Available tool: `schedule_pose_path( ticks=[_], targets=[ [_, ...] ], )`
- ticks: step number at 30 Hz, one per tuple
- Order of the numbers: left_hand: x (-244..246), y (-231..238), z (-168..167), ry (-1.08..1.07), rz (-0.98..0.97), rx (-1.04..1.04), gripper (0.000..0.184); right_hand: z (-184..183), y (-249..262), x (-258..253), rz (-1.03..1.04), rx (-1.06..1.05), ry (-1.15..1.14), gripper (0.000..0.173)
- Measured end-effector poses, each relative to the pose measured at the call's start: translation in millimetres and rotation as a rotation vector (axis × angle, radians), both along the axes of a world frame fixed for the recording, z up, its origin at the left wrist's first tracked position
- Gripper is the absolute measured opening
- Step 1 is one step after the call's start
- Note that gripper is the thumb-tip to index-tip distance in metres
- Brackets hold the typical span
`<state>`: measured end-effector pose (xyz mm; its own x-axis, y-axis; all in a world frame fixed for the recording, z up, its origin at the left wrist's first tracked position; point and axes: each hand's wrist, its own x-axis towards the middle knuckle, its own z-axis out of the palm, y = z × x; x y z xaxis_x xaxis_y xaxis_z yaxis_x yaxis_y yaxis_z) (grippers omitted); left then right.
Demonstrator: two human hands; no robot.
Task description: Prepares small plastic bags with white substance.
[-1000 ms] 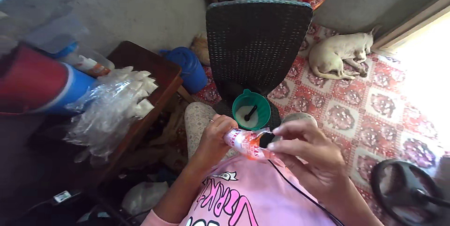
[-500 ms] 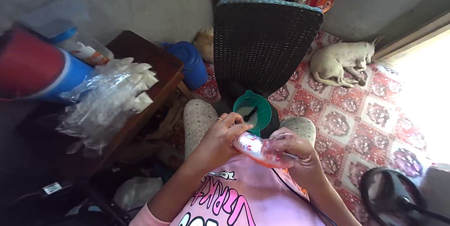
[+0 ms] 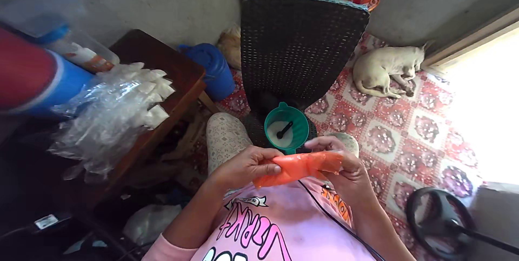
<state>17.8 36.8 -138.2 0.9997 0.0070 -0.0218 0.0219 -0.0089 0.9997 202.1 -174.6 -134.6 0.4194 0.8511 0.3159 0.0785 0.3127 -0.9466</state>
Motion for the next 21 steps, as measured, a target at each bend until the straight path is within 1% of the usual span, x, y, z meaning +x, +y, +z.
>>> schedule_pose_path(
  ticks=[2,4,6,7,8,10,13,15,17,19,21],
  targets=[
    [1.4,0.7,-3.7,0.010,-0.022,-0.054,0.032,-2.2,1.5,-2.8,0.003,0.016,0.026,0.023],
    [2.4,-0.5,-4.5,0.020,-0.014,-0.057,0.042,-3.4,2.6,-7.7,-0.053,0.010,0.036,0.027],
    [3.8,-2.0,-3.8,0.030,-0.012,-0.030,0.068,-5.7,3.2,-9.4,-0.094,-0.006,0.019,0.027],
    [4.1,-2.4,-3.3,0.029,-0.022,-0.012,0.077,-6.6,3.0,-9.2,-0.095,-0.020,0.021,0.026],
    [4.3,-2.9,-2.1,0.034,-0.037,0.009,0.080,-7.2,2.6,-9.1,-0.092,-0.041,0.028,0.026],
    [4.6,-3.6,-0.9,0.038,-0.054,0.048,0.076,-7.3,1.5,-8.8,-0.067,-0.079,0.041,0.026],
    [4.6,-3.9,-5.7,-0.024,0.018,0.056,0.065,-4.0,-0.3,-8.2,-0.062,-0.114,0.054,0.024],
    [5.4,-5.2,-8.9,-0.088,0.087,0.068,0.056,0.0,-0.8,-8.1,-0.092,-0.145,0.017,0.021],
    [5.9,-7.8,-10.0,-0.131,0.143,0.132,0.048,1.6,-0.3,-10.5,-0.168,-0.188,-0.042,0.019],
    [7.0,-11.1,-11.2,-0.165,0.187,0.206,0.045,3.2,0.7,-12.2,-0.230,-0.234,-0.115,0.019],
    [7.8,-13.7,-9.8,-0.188,0.185,0.234,0.048,3.1,0.1,-12.5,-0.243,-0.228,-0.158,0.019]
  ],
)
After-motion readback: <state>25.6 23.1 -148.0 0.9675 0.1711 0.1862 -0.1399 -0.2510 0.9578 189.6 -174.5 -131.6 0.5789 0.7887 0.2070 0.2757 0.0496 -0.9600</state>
